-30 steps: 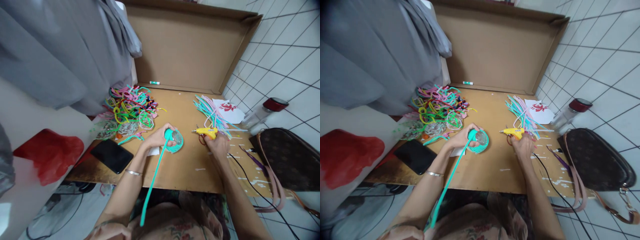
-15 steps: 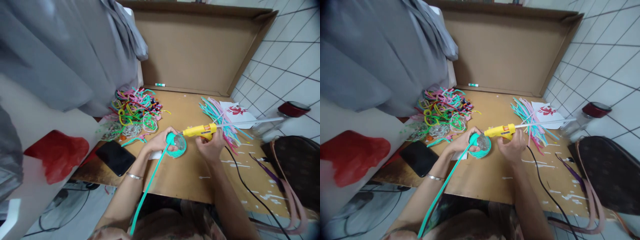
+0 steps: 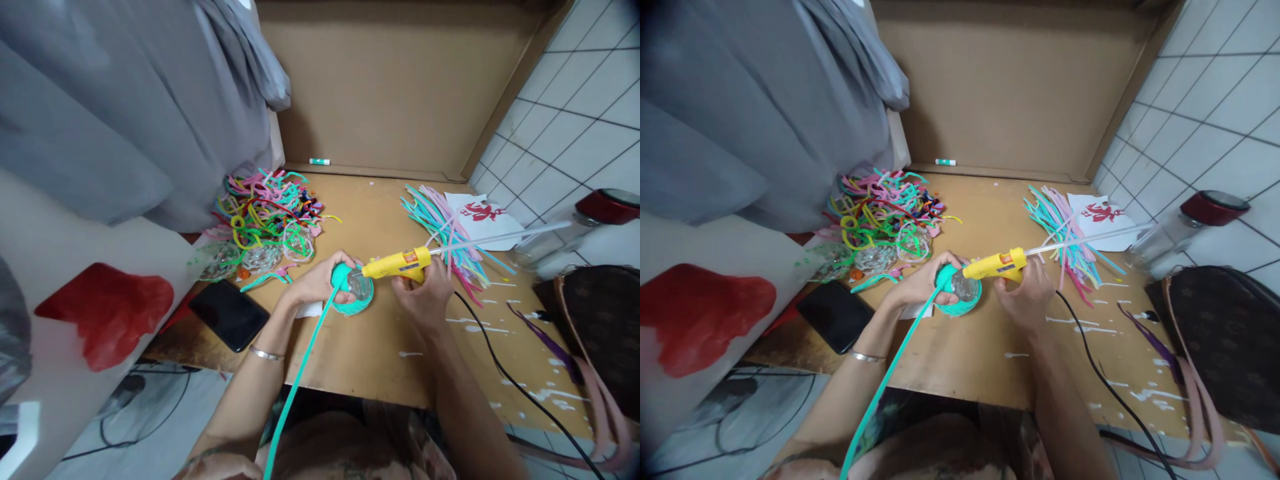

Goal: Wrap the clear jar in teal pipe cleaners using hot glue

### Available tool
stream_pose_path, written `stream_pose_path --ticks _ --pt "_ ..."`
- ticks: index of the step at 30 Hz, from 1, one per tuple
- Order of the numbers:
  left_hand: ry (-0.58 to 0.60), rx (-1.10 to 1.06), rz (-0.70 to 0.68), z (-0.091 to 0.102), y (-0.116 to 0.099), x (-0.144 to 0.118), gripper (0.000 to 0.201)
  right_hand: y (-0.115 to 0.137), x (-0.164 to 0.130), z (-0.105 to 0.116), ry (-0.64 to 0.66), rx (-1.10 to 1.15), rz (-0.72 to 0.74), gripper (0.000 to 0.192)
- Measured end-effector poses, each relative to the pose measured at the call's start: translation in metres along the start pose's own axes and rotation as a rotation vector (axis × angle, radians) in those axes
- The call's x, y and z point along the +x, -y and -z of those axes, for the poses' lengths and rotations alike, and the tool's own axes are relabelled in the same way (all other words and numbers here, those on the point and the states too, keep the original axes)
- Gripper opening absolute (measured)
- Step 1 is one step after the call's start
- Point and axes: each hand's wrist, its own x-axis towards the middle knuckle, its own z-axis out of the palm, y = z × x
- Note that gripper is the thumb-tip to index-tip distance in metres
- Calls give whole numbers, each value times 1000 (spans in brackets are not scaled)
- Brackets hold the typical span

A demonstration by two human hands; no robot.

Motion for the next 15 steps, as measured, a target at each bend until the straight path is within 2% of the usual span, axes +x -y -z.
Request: stream_pose_path --ticks 7,15 --pt "3 60 -9 0 -2 1 59 0 -1 -1 -5 10 43 28" --pt "0 76 -1 -1 -4 -1 58 -2 -2 -1 26 -9 53 35"
